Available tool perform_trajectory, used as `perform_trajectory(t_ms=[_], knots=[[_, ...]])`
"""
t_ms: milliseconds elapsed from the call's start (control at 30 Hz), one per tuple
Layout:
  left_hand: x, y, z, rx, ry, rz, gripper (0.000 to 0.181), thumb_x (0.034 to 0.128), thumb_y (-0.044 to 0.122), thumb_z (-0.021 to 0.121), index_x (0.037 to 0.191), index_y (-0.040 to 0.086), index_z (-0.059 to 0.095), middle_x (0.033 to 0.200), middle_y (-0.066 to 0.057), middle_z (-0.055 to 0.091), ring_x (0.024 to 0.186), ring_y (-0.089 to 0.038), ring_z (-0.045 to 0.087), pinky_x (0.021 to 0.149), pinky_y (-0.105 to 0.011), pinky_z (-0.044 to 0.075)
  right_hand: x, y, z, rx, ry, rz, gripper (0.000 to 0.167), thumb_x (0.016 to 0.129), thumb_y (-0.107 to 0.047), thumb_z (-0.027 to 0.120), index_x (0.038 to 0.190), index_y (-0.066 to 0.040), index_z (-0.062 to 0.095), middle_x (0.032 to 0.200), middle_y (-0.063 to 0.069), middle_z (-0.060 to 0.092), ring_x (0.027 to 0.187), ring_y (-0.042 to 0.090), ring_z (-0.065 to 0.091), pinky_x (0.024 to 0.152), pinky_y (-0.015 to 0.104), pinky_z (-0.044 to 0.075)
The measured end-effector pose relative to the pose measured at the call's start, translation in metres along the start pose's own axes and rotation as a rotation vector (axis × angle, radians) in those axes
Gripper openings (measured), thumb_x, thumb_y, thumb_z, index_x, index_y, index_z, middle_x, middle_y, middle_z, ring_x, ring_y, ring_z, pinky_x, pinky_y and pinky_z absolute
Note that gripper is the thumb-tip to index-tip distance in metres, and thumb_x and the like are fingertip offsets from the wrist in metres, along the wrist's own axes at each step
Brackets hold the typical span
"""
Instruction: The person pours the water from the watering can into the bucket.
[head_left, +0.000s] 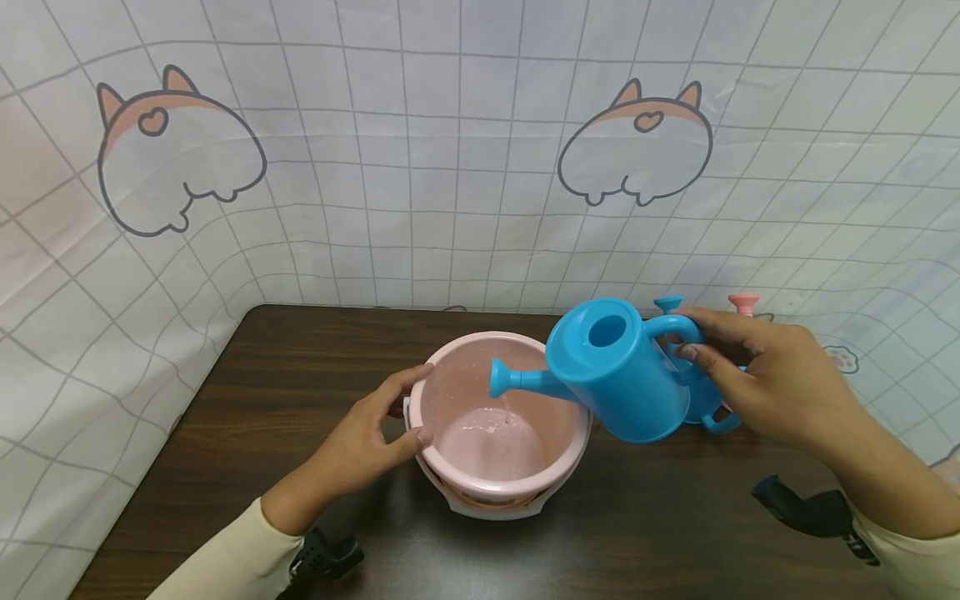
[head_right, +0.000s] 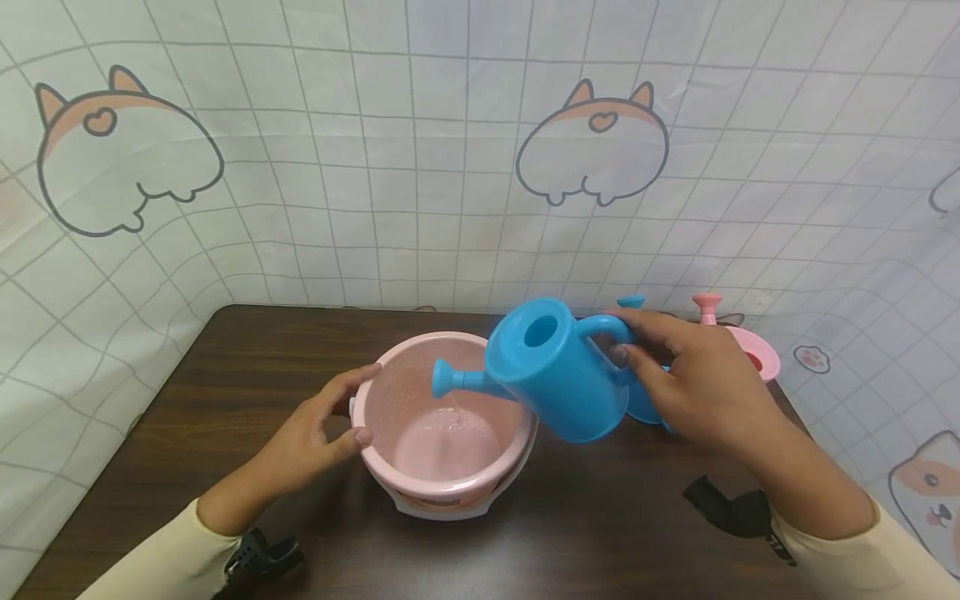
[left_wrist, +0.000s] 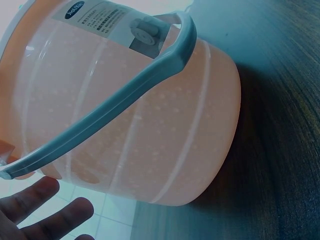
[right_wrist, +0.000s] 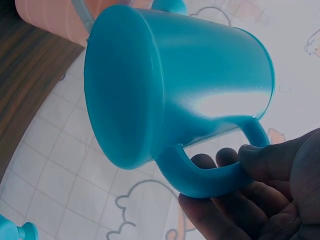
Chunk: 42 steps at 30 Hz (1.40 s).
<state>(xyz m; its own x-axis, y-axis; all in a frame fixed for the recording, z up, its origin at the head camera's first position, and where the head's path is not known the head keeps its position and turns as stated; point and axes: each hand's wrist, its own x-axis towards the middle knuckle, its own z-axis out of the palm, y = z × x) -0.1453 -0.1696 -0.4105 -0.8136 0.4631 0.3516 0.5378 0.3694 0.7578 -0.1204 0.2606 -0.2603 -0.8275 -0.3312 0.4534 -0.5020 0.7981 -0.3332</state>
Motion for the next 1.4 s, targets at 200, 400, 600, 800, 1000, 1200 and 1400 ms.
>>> perform_trajectory(t_ms=[200,400,600,800,1000,1200,1400], knots=[[0.0001,-0.0002,0.0003,-0.001,-0.001,0.000,0.070,0.0955,0.039,0.069,0.157,0.023,0.039,0.126,-0.001,0.062,0.104,-0.023,0.063,0.092,-0.046,0.050,-0.0005,0.0003,-0.0007,-0.006,0.003,0.009,0.045,0.092,-0.003,0.075,0.137,-0.005,0.065,0.107,0.013,0.076,0.093,0.038,0.073,0.071,0.014,0.047],[0.0008,-0.0004,0.0005,-0.010,0.000,0.001,0.070,0.0951,0.039,0.069,0.157,0.021,0.040,0.126,-0.002,0.062,0.103,-0.022,0.063,0.091,-0.050,0.050,-0.0003,0.0006,-0.0001,-0.012,0.002,-0.003,0.046,0.092,-0.001,0.075,0.136,-0.002,0.065,0.104,0.013,0.077,0.092,0.037,0.074,0.072,0.020,0.053],[0.0011,-0.0002,0.0003,-0.008,0.002,0.004,0.070,0.0949,0.039,0.069,0.156,0.021,0.040,0.125,-0.003,0.063,0.102,-0.018,0.063,0.091,-0.049,0.050,-0.0003,0.0006,0.0002,0.000,0.003,-0.002,0.046,0.092,-0.001,0.075,0.137,-0.003,0.065,0.104,0.013,0.076,0.093,0.037,0.074,0.074,0.008,0.043],[0.0010,0.0000,0.0007,-0.007,0.005,0.003,0.070,0.0945,0.037,0.070,0.156,0.021,0.041,0.125,-0.004,0.063,0.102,-0.018,0.063,0.091,-0.050,0.050,0.0001,-0.0004,0.0002,0.012,0.002,-0.006,0.047,0.092,-0.001,0.075,0.137,-0.005,0.065,0.107,0.012,0.076,0.093,0.037,0.074,0.072,0.008,0.043],[-0.0001,-0.0002,0.0008,-0.017,-0.002,-0.008,0.071,0.0954,0.038,0.069,0.157,0.022,0.039,0.127,-0.003,0.062,0.103,-0.023,0.063,0.091,-0.053,0.049,0.0001,-0.0010,-0.0002,0.003,0.000,-0.010,0.046,0.092,-0.001,0.075,0.137,-0.004,0.065,0.107,0.012,0.076,0.091,0.036,0.074,0.065,0.019,0.048],[-0.0001,-0.0002,0.0009,-0.011,0.001,-0.008,0.071,0.0949,0.038,0.069,0.157,0.023,0.039,0.126,-0.002,0.062,0.103,-0.022,0.063,0.091,-0.054,0.049,-0.0003,-0.0015,-0.0005,-0.007,0.000,-0.002,0.047,0.092,-0.001,0.075,0.137,-0.004,0.065,0.108,0.015,0.075,0.085,0.031,0.073,0.060,0.025,0.049],[-0.0002,-0.0009,0.0013,-0.012,0.003,-0.003,0.071,0.0948,0.037,0.070,0.157,0.023,0.039,0.127,-0.003,0.062,0.103,-0.023,0.063,0.091,-0.053,0.049,-0.0002,-0.0019,-0.0007,0.000,-0.001,0.006,0.046,0.092,-0.001,0.075,0.137,-0.004,0.065,0.108,0.014,0.076,0.089,0.036,0.074,0.065,0.019,0.048]])
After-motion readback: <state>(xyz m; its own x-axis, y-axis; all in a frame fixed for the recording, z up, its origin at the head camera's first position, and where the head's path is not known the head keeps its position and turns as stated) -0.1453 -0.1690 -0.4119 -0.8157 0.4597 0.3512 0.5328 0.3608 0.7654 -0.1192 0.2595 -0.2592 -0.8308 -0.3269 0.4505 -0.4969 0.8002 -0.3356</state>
